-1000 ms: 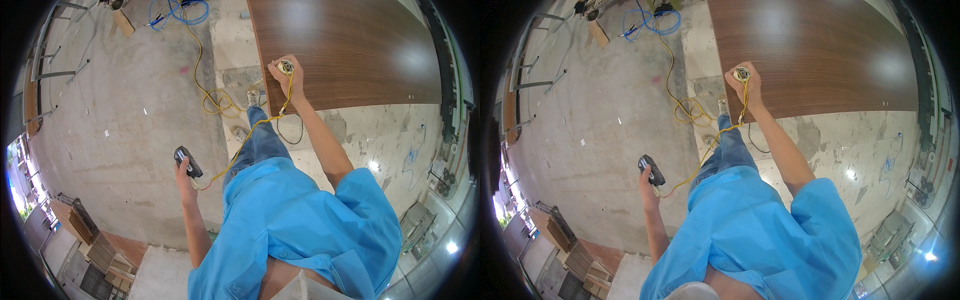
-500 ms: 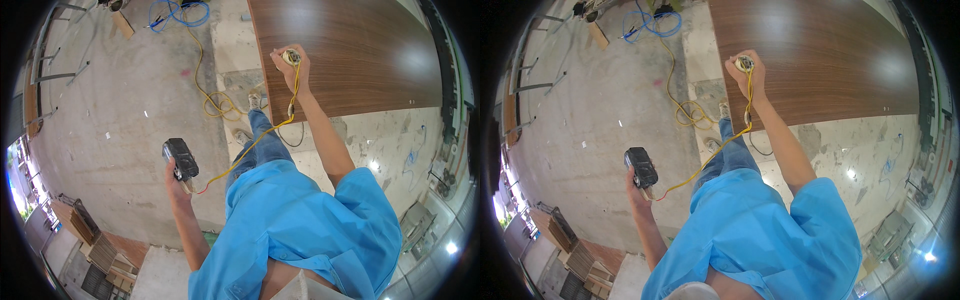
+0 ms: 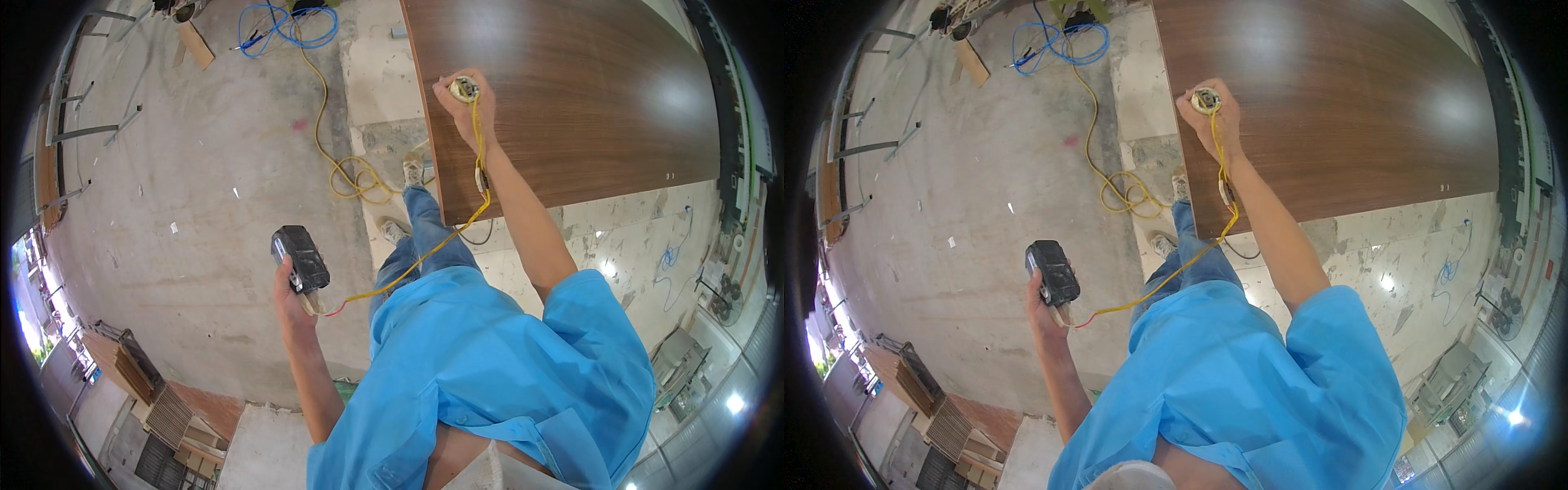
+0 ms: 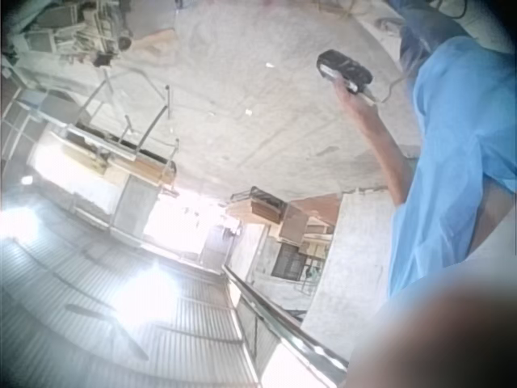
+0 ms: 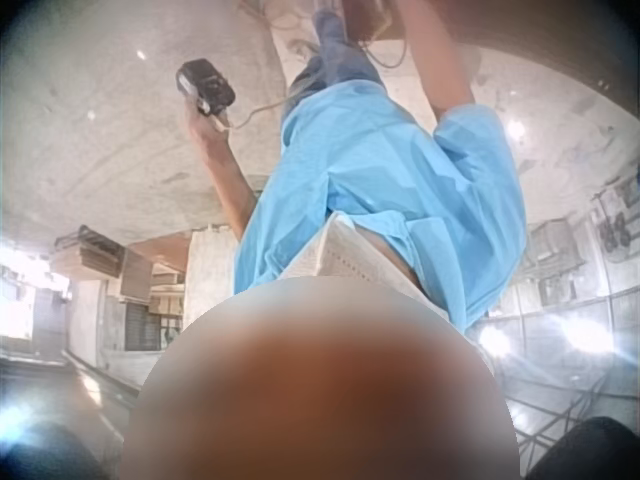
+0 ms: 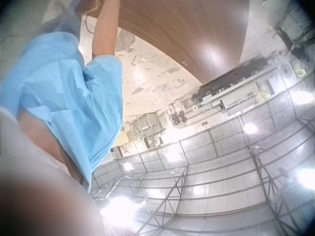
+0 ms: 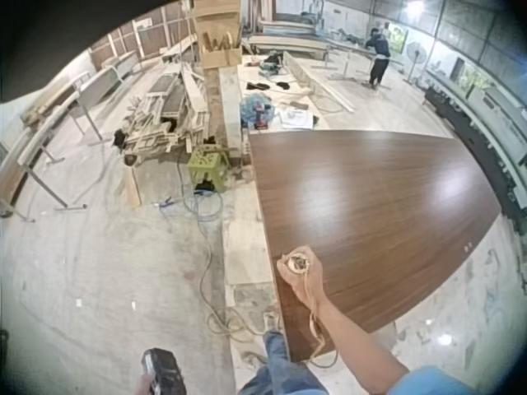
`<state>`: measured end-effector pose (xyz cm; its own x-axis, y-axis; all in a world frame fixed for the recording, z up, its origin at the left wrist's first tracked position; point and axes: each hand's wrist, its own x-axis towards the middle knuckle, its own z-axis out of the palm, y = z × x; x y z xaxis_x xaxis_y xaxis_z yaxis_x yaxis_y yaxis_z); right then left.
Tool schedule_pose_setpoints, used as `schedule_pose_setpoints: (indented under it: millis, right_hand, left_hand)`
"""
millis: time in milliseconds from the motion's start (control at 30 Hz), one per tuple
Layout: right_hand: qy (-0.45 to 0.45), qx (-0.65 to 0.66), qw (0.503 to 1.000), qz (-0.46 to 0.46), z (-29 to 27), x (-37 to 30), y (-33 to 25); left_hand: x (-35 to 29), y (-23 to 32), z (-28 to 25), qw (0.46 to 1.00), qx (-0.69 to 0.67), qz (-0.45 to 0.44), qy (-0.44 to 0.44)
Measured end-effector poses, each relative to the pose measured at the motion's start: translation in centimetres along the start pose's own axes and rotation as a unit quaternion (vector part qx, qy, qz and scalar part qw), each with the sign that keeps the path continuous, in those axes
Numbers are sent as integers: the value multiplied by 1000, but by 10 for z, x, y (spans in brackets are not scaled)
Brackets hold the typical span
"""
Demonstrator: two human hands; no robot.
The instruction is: The person sands a large wooden board using a handheld electric sander connected to a power source. They move the sander across the surface in a systematic manner, covering different areas of the board.
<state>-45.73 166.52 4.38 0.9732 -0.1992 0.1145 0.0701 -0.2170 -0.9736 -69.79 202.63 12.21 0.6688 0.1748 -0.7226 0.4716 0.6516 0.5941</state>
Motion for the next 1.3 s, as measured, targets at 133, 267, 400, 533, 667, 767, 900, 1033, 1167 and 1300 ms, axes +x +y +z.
schedule_pose_setpoints:
  millis: [133,267,400,533,667,767,900,1033,1167,1300]
  right_hand:
    - [-15,-24,992,119,1,4,0]
    - [-7,32,999,31,-2,18,0]
    - [-6,40,998,47,3,27,0]
    - [-33,-2,992,118,3,32,-1]
    - [-14,42,999,31,2,44,-2]
    - [-17,25,999,42,5,48,-5]
    - [-30,13,997,64,5,52,-8]
    - [1,71,997,-35,4,69,-9]
    - [-28,27,998,44,10,75,-11]
    - [-47,-23,997,48,11,78,-13]
  left_hand:
    - [3,1,5,1000,-2,0,-2]
    - [9,1,13,1000,-9,-6,7]
    - [10,3,22,1000,-7,-6,-1]
    - [10,5,30,1000,-3,2,-8]
    - [14,4,36,1000,-2,5,-1]
    - [13,4,39,1000,4,-1,6]
    - [13,3,44,1000,-5,-3,14]
    - [10,5,49,1000,-11,-12,2]
    - [7,9,55,1000,-3,-21,11]
    - [7,6,57,999,-14,-27,26]
